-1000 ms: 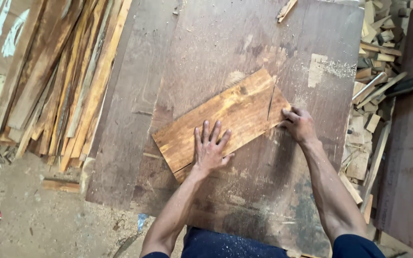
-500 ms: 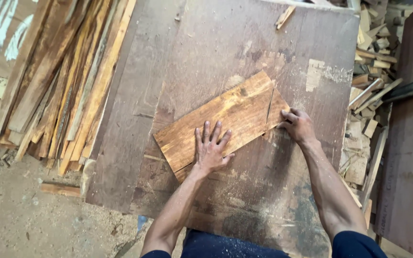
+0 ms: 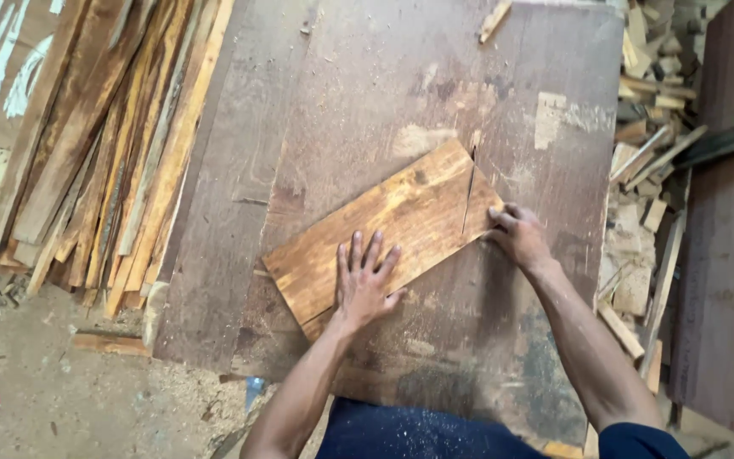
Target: Cutting a wooden panel into a specific shape using a floor-mounted table saw.
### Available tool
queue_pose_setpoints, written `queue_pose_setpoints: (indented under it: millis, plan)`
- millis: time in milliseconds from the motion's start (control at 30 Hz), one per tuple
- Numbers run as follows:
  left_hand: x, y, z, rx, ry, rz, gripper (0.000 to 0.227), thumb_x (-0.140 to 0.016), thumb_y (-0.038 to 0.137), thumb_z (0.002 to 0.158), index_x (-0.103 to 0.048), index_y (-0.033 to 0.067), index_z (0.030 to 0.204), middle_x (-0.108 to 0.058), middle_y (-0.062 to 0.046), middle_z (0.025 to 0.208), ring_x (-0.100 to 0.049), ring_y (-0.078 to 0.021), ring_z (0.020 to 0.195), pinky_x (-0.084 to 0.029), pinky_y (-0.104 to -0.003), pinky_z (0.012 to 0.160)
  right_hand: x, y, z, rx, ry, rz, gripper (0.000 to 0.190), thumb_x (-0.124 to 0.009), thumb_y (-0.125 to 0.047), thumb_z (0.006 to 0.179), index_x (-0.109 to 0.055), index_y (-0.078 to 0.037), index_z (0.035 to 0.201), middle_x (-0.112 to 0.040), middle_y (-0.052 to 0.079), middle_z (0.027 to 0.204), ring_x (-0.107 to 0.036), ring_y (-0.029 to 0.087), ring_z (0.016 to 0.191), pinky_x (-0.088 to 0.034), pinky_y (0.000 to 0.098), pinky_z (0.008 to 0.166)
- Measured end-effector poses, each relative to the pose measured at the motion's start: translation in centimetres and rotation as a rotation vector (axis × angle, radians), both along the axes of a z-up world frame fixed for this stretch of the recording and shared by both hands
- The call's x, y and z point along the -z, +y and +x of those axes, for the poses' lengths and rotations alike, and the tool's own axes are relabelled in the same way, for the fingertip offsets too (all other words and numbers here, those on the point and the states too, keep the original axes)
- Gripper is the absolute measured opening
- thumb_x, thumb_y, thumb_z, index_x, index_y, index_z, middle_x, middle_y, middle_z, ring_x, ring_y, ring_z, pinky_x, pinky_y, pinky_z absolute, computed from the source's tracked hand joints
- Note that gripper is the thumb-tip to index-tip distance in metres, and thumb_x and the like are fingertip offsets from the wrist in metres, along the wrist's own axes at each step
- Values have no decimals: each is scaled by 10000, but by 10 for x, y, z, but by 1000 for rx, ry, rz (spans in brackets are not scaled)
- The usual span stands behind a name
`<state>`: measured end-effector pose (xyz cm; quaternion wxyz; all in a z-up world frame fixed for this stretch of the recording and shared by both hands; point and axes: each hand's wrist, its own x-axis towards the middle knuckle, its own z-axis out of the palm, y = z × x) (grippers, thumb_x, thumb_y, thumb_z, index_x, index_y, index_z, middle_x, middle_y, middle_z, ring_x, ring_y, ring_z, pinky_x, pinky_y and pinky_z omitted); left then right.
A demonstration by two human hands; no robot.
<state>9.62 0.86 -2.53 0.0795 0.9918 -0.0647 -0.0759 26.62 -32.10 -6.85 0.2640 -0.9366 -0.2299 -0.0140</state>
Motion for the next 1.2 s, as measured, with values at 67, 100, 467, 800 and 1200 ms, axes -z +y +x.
queue_pose_setpoints:
  millis: [67,100,467,800,1200]
  plan:
    - [4,-2,-32,0,55,4,977,-628,752,821,-261,313,1613,-62,-165,1706,-7,-460,1554,-1,-712,1200,3,-3,-34,-1,1,11,494,-853,-196,794,-729,-121,1267,-680,178,1270,-655,366,1143,-554,433,954]
    - [9,-4,-44,2,1,-7,976,-631,758,828,-261,303,1608,-66,-177,1699,-12,-471,1544,1,-726,1187,4,-4,-47,0,-28,5,512,-856,-201,782,-727,-124,1272,-669,193,1288,-648,381,1157,-550,442,962]
    - [16,-1,-2,-6,-39,2,950,-628,749,841,-282,311,1610,-87,-160,1709,-22,-474,1548,-7,-733,1195,13,0,-6,46,-4,0,505,-853,-222,806,-737,-166,1295,-664,199,1346,-654,358,1178,-567,428,980]
    - [25,3,57,1,-48,-3,965,-563,801,857,-225,324,1625,-31,-120,1716,46,-461,1552,26,-756,1185,9,-2,61,-12,-95,-39,482,-865,-265,787,-762,-133,1239,-682,187,1305,-652,350,1189,-561,432,992]
    - [12,-1,85,-43,-189,-15,964,-663,754,793,-350,325,1597,-133,-115,1712,-8,-462,1557,-10,-790,1162,-2,-3,98,-67,-187,-111,450,-812,-341,822,-767,-136,1220,-693,170,1256,-664,360,1119,-561,452,944]
